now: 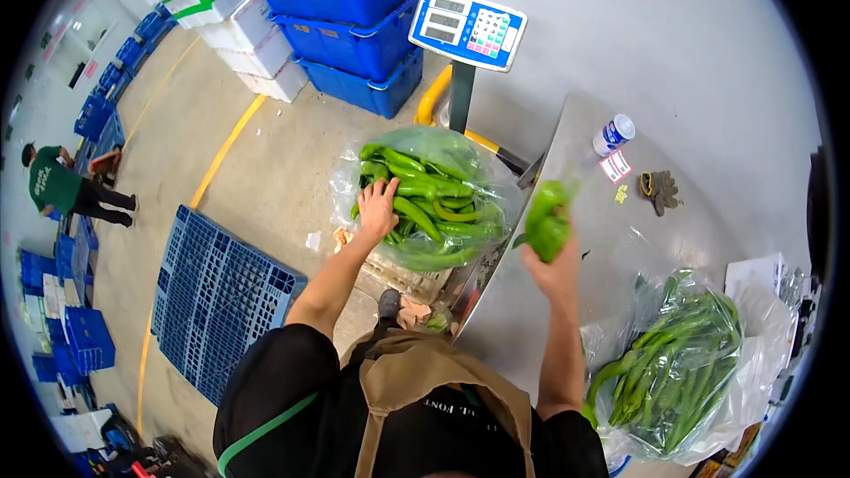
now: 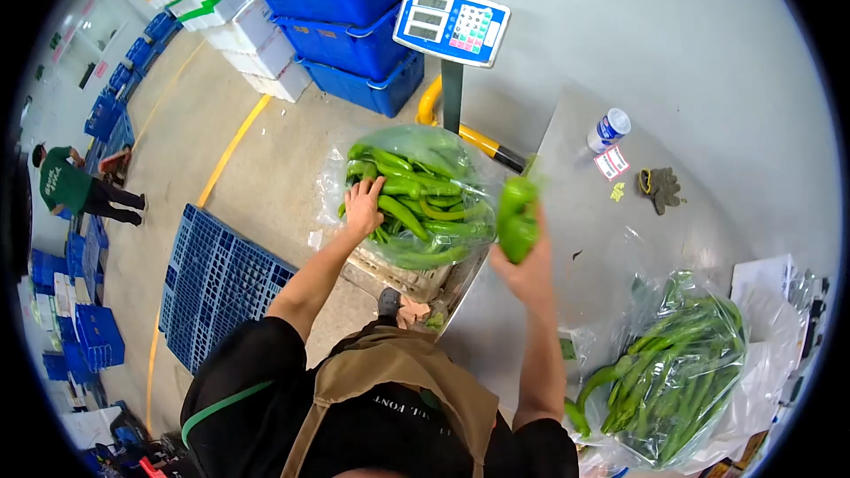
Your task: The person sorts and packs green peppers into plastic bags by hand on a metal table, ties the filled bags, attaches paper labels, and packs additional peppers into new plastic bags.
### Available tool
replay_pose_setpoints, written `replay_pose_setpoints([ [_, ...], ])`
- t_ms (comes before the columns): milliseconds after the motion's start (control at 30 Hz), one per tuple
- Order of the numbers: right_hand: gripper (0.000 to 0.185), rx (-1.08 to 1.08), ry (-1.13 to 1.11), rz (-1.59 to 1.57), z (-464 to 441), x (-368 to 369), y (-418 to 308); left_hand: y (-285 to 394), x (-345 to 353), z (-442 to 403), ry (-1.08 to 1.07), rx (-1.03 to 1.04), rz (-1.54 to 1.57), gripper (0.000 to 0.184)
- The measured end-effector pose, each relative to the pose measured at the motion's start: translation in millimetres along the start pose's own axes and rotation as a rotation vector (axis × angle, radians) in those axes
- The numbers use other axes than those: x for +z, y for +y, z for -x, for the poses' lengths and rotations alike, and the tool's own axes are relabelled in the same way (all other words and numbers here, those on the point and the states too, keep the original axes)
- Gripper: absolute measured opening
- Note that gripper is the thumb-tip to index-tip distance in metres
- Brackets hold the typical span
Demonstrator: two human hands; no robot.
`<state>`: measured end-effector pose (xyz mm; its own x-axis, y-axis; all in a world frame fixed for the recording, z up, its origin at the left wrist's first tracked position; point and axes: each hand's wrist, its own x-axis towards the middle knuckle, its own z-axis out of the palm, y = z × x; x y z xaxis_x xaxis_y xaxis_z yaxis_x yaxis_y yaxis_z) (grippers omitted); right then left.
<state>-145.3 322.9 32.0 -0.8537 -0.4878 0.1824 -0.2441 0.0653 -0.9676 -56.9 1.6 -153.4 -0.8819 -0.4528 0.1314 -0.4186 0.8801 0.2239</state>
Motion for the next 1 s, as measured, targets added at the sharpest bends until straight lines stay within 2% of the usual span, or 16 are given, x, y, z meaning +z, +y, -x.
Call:
replay_pose_setpoints([
  [67, 0.079, 0.023, -0.161, 0.102, -20.6, 38.0, 4.9, 6.7, -6.7, -1.3, -0.020, -0.053, -0.035, 0.080],
  [100, 0.081, -0.072, -0.247, 0.257, -33.1, 56.7, 14.1, 21.2, -45.3, -10.6, -0.283, -0.139, 0.042, 0.088],
  [133, 0.082, -0.167, -0.328, 0.412, -44.0, 74.2, 29.7, 10.3, -39.8, -25.4, -0.337, -0.140, 0.157, 0.093],
  [200, 0.084, -0.113, -0.435, 0.554, -54.5, 109.5, 84.1, -15.5, -20.0, -56.1, -0.454, -0.128, 0.394, 0.104],
  [233, 0.085, -0.055, -0.525, 0.706, -57.1, 124.8, 104.1, -24.0, -23.7, -69.1, -0.486, -0.153, 0.851, 0.109],
  [333, 0.085, -0.006, -0.585, 0.899, -64.2, 156.9, 121.9, -4.5, -36.2, -104.6, -0.550, -0.532, 0.906, 0.082],
  [433, 0.085, 0.005, -0.645, 0.932, -86.9, 172.2, 119.7, 0.7, -4.0, -138.9, -0.367, -0.623, 1.285, 0.068],
  [533, 0.079, -0.047, -0.727, 0.915, -113.3, 187.3, 129.2, 15.8, -21.9, -171.3, -0.194, -0.630, 1.207, 0.052],
  [600, 0.075, -0.095, -0.725, 0.833, -137.5, 202.6, 143.2, 16.9, -8.7, -202.7, -0.327, -0.643, 1.624, 0.029],
  [667, 0.063, 0.077, -0.732, 0.701, -176.4, 214.6, 137.6, 36.0, -40.0, -202.3, -0.257, -0.677, 1.597, 0.020],
  [733, 0.070, 0.236, -0.574, 0.600, -211.6, 217.4, 149.4, 24.7, -40.7, -205.0, -0.226, -0.635, 1.527, 0.025],
  [800, 0.073, 0.055, -0.473, 0.486, -228.2, 200.2, 159.7, 10.7, -54.4, -202.3, -0.215, -0.581, 1.361, 0.031],
  [867, 0.075, 0.130, -0.448, 0.417, -243.6, 176.0, 164.1, -6.0, -61.1, -181.8, -0.271, -0.358, 1.074, 0.037],
  [933, 0.071, 0.268, -0.281, 0.354, -241.6, 152.5, 173.9, -36.9, -46.6, -163.7, -0.386, -0.052, 0.679, 0.040],
  [967, 0.069, 0.334, -0.196, 0.322, -238.4, 140.4, 179.2, -48.1, -42.8, -146.0, -0.323, 0.060, 0.604, 0.041],
  [1000, 0.063, 0.218, -0.163, 0.341, -231.6, 128.5, 185.8, -58.5, -39.5, -122.8, -0.265, 0.175, 0.526, 0.041],
])
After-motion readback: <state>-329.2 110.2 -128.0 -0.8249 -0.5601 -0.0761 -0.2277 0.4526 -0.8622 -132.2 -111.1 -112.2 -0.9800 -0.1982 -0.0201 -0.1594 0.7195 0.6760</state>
